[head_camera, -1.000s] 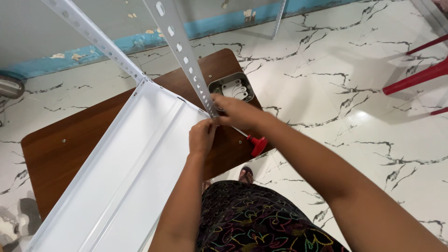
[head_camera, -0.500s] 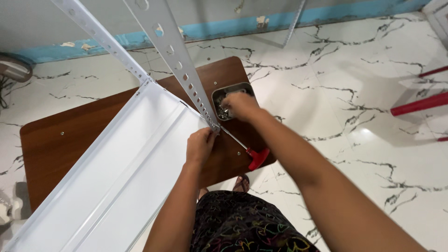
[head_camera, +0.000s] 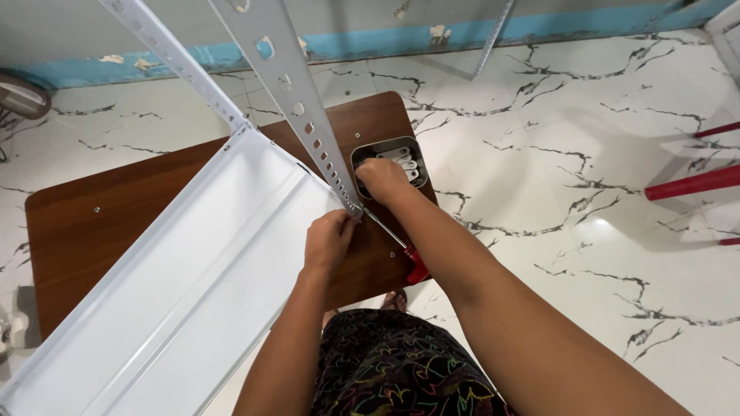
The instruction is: The person assembles a white metal shelving rack on a small wooden table, aligning perforated upright rails with a shelf panel and driving screws through the holes. They pick screws from a metal tin and tighten them using a red T-handle screwdriver, working around the corner joints.
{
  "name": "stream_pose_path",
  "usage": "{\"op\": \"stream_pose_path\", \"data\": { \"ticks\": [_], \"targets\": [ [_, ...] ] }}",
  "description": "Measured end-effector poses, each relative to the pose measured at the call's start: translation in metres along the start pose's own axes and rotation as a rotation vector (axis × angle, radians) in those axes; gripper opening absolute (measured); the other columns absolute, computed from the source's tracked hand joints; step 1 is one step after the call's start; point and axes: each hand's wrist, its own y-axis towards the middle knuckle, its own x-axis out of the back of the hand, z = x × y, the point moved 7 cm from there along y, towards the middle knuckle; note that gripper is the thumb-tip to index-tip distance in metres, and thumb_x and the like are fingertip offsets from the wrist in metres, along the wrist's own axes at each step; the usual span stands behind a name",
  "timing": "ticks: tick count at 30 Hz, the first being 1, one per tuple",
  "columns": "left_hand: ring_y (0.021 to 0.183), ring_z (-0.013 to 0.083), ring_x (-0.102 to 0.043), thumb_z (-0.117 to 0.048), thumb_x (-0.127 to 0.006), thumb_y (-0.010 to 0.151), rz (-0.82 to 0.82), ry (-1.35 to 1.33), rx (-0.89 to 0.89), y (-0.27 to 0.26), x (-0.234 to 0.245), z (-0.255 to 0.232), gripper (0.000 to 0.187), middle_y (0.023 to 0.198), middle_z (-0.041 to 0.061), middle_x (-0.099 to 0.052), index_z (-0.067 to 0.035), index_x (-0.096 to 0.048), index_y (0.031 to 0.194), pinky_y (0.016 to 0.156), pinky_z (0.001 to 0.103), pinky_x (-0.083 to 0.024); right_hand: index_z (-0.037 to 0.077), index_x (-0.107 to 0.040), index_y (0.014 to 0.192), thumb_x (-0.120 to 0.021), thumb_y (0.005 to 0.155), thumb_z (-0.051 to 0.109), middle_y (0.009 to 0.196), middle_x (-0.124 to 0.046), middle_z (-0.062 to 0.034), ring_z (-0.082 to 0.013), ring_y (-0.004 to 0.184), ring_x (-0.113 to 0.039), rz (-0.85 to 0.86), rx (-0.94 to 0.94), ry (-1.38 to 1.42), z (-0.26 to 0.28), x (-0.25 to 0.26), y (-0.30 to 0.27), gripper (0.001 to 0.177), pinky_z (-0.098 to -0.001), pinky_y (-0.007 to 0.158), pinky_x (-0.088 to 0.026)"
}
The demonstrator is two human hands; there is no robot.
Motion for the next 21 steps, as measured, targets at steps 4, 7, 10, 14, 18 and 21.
{"op": "stream_pose_path", "data": {
  "ticks": [4,7,10,14,18,21],
  "targets": [
    [0.075,0.0356,-0.069,-0.02,-0.072,0.091,0.025,-0.007,0.043,0.0,-0.001,0.0,0.015,0.087,0.016,-0.073,-0.01,-0.077,0.101,0.069,0.044,-0.054,0.011,-0.075,0.089,-0.062,0.086,0.009,0.102,-0.072,-0.012,-0.0348,0.098,-0.07,0.072,0.007,-0.078,0.005,0.005,0.0,0.013,-0.0458,0.08,-0.058],
    [0.077,0.0328,-0.071,-0.019,-0.071,0.09,0.009,-0.049,0.023,0.0,-0.001,0.001,0.016,0.091,0.015,-0.074,-0.009,-0.076,0.101,0.071,0.041,-0.056,0.012,-0.075,0.091,-0.064,0.087,0.007,0.098,-0.072,-0.0137,-0.0365,0.093,-0.069,-0.066,-0.053,0.132,0.004,0.025,-0.008,0.013,-0.0471,0.078,-0.055],
    [0.079,0.03,-0.073,-0.019,-0.071,0.09,-0.021,-0.065,-0.014,0.0,0.0,0.002,0.016,0.094,0.013,-0.075,-0.008,-0.076,0.1,0.071,0.04,-0.058,0.009,-0.076,0.089,-0.074,0.082,0.01,0.092,-0.073,-0.0126,-0.032,0.091,-0.071,-0.104,-0.104,0.322,-0.003,0.038,-0.017,0.007,-0.042,0.08,-0.056],
    [0.077,0.0291,-0.071,-0.02,-0.074,0.09,-0.017,0.006,-0.013,-0.002,-0.002,0.006,0.015,0.092,0.012,-0.073,-0.007,-0.077,0.097,0.072,0.041,-0.055,0.01,-0.077,0.092,-0.082,0.078,0.015,0.091,-0.075,-0.0104,-0.0272,0.084,-0.073,-0.194,-0.111,0.464,-0.012,0.049,-0.04,0.016,-0.0375,0.077,-0.057],
    [0.075,0.0283,-0.07,-0.02,-0.074,0.089,-0.041,-0.034,0.011,-0.004,-0.001,0.007,0.015,0.092,0.011,-0.073,-0.007,-0.077,0.096,0.071,0.041,-0.055,0.009,-0.079,0.095,-0.082,0.08,0.011,0.09,-0.077,-0.0081,-0.0204,0.082,-0.075,-0.249,-0.209,0.635,-0.024,0.051,-0.056,0.015,-0.0323,0.076,-0.058],
    [0.074,0.0277,-0.07,-0.02,-0.074,0.089,-0.045,-0.044,0.008,-0.004,-0.001,0.006,0.015,0.091,0.011,-0.072,-0.007,-0.076,0.095,0.071,0.04,-0.055,0.006,-0.077,0.096,-0.079,0.081,0.007,0.088,-0.078,-0.0055,-0.0147,0.081,-0.075,-0.245,-0.307,0.818,-0.031,0.047,-0.06,0.015,-0.0283,0.076,-0.059]
  ]
}}
